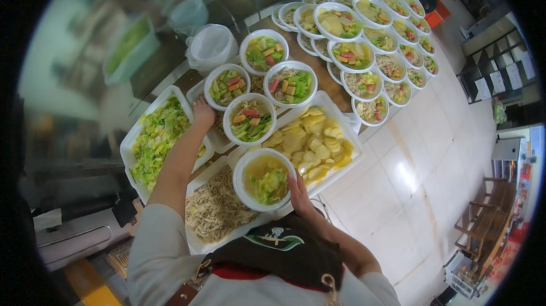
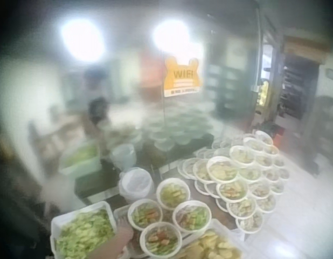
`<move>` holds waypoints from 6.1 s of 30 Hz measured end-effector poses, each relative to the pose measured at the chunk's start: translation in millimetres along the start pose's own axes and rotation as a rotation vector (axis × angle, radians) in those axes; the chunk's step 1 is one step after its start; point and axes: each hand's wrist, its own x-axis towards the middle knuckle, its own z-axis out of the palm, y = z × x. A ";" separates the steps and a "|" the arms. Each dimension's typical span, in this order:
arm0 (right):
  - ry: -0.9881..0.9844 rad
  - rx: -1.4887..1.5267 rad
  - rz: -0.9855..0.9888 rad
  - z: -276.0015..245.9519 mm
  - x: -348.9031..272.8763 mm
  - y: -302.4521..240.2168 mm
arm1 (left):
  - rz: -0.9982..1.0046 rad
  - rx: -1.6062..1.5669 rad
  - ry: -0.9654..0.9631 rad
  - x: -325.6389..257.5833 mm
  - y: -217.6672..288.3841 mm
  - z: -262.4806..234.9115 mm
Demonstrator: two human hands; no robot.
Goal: The person assembles multiple salads by hand, adding lettuce, noodles, sliced potatoes, and peanuts into individual bowls. They repeatedly move between ingredient trays and a table to complete each bowl, then place the finished bowls in a row.
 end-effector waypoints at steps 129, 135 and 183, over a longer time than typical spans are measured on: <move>0.121 0.166 0.113 21.0 -25.6 3.5 | 0.151 -1.108 0.095 -333.0 44.4 127.9; 0.074 0.183 0.116 13.3 -14.4 21.2 | 0.059 -1.381 0.314 -351.1 -3.9 137.9; -0.254 -0.017 -0.037 77.7 -8.5 -8.9 | 0.293 -1.919 0.441 -391.4 -82.8 -130.3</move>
